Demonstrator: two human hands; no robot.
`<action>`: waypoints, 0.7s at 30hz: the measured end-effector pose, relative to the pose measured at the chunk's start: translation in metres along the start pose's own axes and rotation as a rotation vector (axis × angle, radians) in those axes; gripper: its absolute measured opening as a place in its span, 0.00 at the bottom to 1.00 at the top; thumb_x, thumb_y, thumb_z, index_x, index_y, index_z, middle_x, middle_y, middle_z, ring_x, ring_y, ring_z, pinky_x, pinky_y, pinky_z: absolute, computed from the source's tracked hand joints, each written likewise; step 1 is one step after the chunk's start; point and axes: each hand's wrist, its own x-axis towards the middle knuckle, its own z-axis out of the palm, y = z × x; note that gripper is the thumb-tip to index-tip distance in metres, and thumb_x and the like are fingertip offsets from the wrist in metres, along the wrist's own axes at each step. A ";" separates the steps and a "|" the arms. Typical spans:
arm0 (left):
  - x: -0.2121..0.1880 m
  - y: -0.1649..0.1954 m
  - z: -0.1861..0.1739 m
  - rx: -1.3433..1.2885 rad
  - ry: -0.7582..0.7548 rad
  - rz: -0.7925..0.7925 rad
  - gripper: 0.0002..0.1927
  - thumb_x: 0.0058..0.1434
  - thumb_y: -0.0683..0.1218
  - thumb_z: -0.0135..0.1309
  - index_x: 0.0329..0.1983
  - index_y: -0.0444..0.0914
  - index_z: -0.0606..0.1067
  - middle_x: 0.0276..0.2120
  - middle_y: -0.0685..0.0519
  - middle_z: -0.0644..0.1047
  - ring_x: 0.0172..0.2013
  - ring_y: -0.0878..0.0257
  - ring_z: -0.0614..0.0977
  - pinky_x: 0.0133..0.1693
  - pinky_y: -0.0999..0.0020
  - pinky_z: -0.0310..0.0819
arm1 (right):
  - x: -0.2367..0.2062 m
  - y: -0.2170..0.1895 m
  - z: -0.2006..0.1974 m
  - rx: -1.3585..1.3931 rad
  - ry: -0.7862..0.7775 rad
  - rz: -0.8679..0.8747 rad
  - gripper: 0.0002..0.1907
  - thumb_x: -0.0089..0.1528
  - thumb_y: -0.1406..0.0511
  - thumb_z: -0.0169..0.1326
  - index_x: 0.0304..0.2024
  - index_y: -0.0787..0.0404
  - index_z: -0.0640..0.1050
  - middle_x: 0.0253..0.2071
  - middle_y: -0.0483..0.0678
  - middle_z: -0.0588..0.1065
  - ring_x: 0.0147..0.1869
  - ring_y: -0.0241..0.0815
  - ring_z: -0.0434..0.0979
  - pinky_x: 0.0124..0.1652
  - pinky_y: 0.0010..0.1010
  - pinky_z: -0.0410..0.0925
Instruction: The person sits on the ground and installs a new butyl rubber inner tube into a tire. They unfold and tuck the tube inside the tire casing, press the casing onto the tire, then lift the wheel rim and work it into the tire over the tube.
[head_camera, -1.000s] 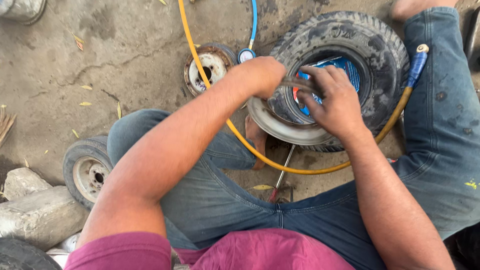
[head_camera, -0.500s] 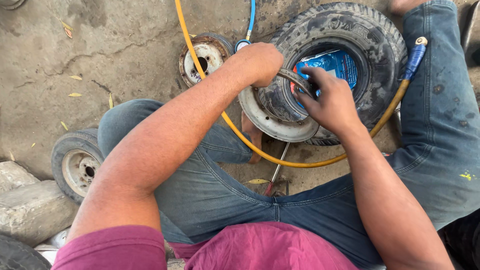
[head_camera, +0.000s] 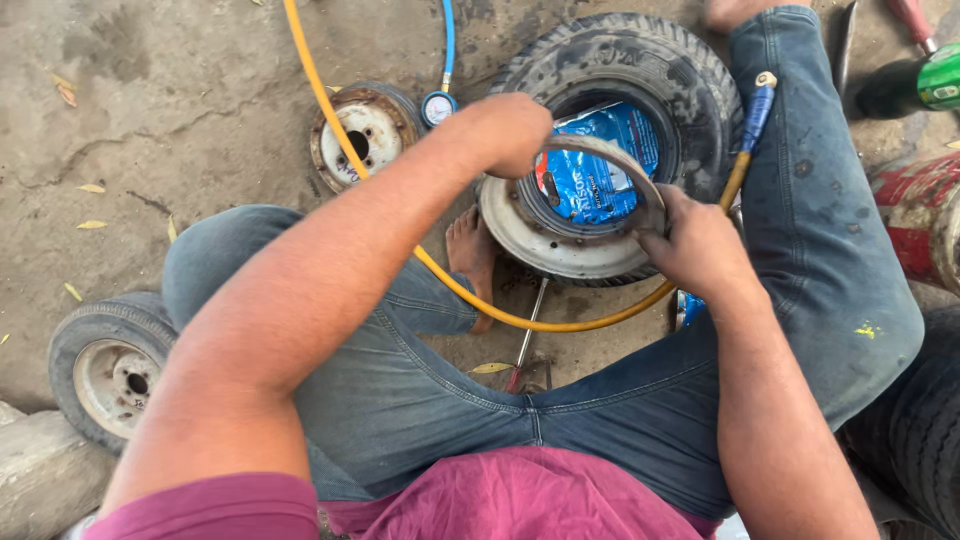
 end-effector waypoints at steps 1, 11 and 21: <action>0.001 -0.005 0.000 0.008 -0.044 -0.015 0.10 0.50 0.39 0.57 0.36 0.34 0.82 0.39 0.39 0.82 0.45 0.44 0.83 0.45 0.52 0.79 | 0.006 0.007 0.007 0.032 0.019 -0.033 0.26 0.56 0.63 0.61 0.56 0.63 0.76 0.39 0.65 0.79 0.47 0.66 0.79 0.47 0.50 0.70; -0.008 -0.040 0.016 -0.072 -0.155 -0.179 0.17 0.55 0.48 0.65 0.43 0.33 0.81 0.45 0.40 0.81 0.50 0.45 0.81 0.51 0.53 0.76 | 0.036 0.006 0.022 0.176 0.023 -0.019 0.20 0.60 0.63 0.58 0.54 0.64 0.79 0.38 0.64 0.79 0.47 0.65 0.80 0.47 0.49 0.70; 0.009 -0.060 0.043 -0.255 -0.059 -0.090 0.15 0.57 0.45 0.59 0.45 0.34 0.81 0.46 0.38 0.81 0.53 0.45 0.81 0.53 0.54 0.75 | 0.034 0.001 0.016 0.178 0.012 0.034 0.20 0.59 0.65 0.60 0.52 0.66 0.79 0.38 0.63 0.80 0.45 0.60 0.82 0.47 0.46 0.72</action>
